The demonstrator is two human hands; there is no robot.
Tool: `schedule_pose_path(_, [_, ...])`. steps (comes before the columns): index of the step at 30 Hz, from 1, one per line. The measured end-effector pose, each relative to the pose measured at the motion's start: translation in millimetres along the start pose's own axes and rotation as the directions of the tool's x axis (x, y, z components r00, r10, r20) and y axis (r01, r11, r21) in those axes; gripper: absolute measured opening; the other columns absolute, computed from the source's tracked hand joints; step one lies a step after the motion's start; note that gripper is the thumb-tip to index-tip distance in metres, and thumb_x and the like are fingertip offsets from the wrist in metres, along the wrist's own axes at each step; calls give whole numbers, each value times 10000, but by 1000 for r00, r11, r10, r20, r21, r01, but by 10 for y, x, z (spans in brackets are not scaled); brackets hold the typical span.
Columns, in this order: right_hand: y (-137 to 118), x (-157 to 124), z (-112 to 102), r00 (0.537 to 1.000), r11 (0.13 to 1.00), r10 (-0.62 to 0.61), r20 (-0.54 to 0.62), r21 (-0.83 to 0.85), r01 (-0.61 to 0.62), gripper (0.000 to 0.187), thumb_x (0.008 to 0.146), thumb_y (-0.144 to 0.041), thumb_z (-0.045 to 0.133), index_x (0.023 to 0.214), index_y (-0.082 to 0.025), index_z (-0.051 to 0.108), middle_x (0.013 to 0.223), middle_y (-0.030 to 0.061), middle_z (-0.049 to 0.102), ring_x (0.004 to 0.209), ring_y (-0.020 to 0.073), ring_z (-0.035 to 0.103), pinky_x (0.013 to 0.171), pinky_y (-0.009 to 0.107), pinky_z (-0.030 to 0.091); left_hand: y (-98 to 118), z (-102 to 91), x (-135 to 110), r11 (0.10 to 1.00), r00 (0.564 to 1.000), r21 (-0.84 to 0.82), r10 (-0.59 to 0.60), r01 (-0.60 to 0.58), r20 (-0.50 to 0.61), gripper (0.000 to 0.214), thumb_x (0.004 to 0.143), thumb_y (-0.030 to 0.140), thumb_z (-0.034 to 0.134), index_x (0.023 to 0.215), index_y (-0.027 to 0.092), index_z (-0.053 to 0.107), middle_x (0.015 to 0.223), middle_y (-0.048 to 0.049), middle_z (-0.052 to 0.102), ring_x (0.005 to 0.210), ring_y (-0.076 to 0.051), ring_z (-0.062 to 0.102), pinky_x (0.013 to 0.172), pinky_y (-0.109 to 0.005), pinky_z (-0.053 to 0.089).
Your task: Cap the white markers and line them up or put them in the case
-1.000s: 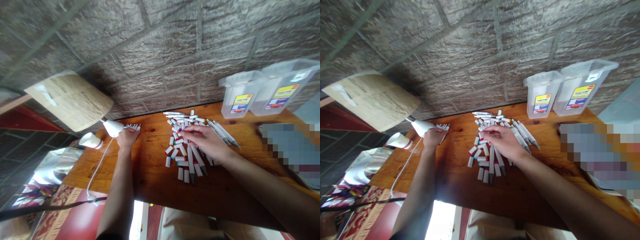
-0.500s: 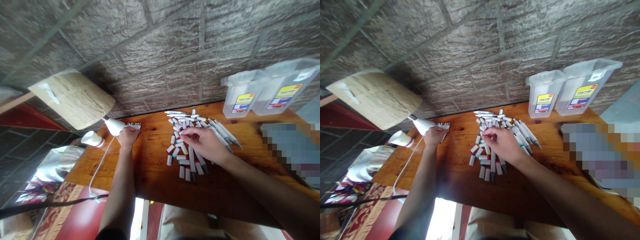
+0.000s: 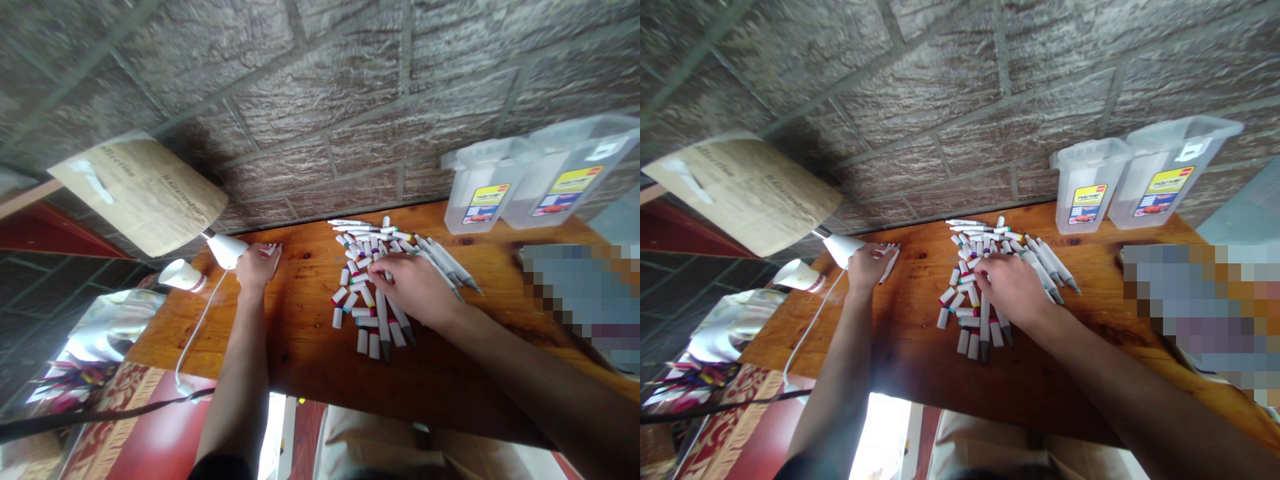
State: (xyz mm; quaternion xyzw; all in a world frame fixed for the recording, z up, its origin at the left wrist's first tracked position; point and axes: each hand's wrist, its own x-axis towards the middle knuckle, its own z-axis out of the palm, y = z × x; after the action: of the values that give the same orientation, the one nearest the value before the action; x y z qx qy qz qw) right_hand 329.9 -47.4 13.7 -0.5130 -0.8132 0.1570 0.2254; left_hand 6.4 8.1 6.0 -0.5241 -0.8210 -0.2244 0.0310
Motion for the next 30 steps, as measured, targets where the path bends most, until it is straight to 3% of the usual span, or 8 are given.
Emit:
schedule_pose_path(3, [-48,-26,-40,994,991,14,110,-135,1,249,978,-265,532,923,-203,766,1004,86,778,940,246,715,835,327,480,137,42,-72,956,971,-174,225,-236,-82,351,907,492,574,829,185,726,806,-48,743,729,-176,662,754,-268,493])
schedule_pose_path(5, [-79,-45,-49,988,986,23,152,-166,3,238,978,-290,543,916,-213,759,975,75,780,925,249,718,791,322,474,250,90,-151,879,927,-306,374,-367,-35,403,934,509,541,744,181,679,693,-17,685,623,-129,581,670,-238,456])
schedule_pose_path(10, [-132,-82,-64,967,975,54,248,-223,3,220,977,-355,563,955,-229,741,937,91,782,883,254,730,739,311,473,467,240,-356,684,781,-541,619,-490,75,405,933,519,583,731,174,644,605,23,572,550,-95,459,560,-223,366])
schedule_pose_path(15, [-205,-127,-101,951,963,71,301,-269,13,237,957,-362,582,1107,-211,688,981,133,775,936,307,742,749,346,496,538,308,-447,635,710,-572,693,-518,125,383,955,479,574,740,171,652,668,17,625,587,-93,485,607,-224,389])
schedule_pose_path(23, [-251,-141,-67,953,957,107,284,-290,-21,276,903,-289,579,1153,-177,612,932,126,770,899,320,749,681,336,467,571,292,-483,628,697,-579,703,-520,137,396,961,494,564,746,172,652,675,16,635,597,-96,505,612,-222,397])
schedule_pose_path(30, [-274,-140,-68,955,958,159,252,-273,-88,266,883,-274,557,1120,-165,606,956,140,770,908,335,749,667,353,455,635,297,-567,583,646,-612,749,-534,149,373,964,455,576,730,172,644,656,29,616,590,-88,493,604,-213,395])
